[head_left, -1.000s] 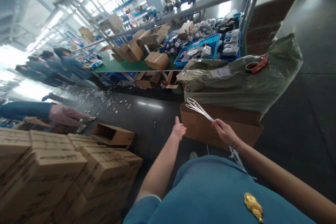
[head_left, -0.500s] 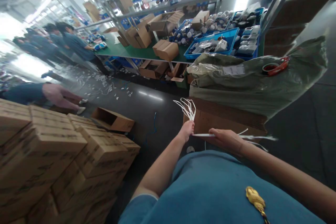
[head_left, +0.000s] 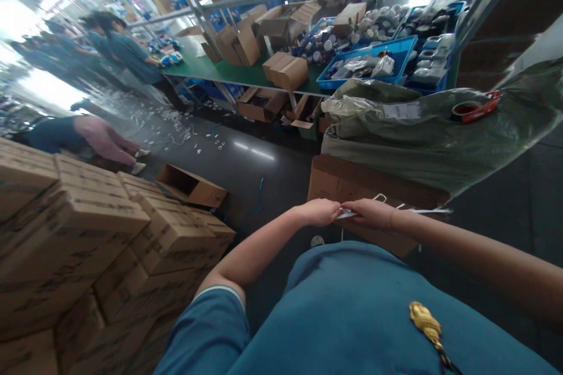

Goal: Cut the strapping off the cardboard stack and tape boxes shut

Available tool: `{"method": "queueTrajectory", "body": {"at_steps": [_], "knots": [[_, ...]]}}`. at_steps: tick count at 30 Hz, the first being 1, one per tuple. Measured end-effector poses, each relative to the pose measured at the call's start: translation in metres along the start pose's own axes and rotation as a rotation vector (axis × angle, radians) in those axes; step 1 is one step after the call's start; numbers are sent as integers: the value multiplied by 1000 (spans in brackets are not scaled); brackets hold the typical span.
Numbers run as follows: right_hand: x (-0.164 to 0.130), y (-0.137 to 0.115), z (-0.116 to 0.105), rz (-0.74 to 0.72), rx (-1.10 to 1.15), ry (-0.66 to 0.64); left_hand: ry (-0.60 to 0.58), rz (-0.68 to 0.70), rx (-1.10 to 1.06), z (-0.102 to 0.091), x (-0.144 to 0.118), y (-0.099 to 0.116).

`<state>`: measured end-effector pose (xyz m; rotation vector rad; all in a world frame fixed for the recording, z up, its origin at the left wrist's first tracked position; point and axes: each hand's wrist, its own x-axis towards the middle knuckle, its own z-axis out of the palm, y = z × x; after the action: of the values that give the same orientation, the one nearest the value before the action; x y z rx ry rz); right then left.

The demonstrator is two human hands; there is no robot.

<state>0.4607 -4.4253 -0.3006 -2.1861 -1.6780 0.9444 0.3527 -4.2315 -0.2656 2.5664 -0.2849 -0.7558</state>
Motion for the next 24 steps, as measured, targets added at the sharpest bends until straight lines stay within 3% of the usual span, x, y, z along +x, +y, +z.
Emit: {"method": "queueTrajectory", "body": {"at_steps": [2,4,10,13,15,18,21,23,24], "knots": [[2,-3,2,26,-48,18,72,-16,-39,3,-3,-3],[2,-6,0,47,-77,43,167,-20,-228,6,-4,-7],[0,-9,-24,79,-117,108,359,-71,-1404,17,-6,-10],[1,-9,-39,67,-102,106,333,4,-1661,17,-14,-5],[4,-9,-47,53,-32,74,212,44,-1582,10,-22,-1],[14,-6,-50,84,269,-82,8,32,-1073,-6,-32,5],[28,1,-46,153,489,-232,5,-25,-403,-21,-32,10],[35,4,-45,170,578,-283,10,-105,-180,-28,-25,11],[37,5,-46,169,625,-302,-5,-148,-179,-30,-21,11]]}}
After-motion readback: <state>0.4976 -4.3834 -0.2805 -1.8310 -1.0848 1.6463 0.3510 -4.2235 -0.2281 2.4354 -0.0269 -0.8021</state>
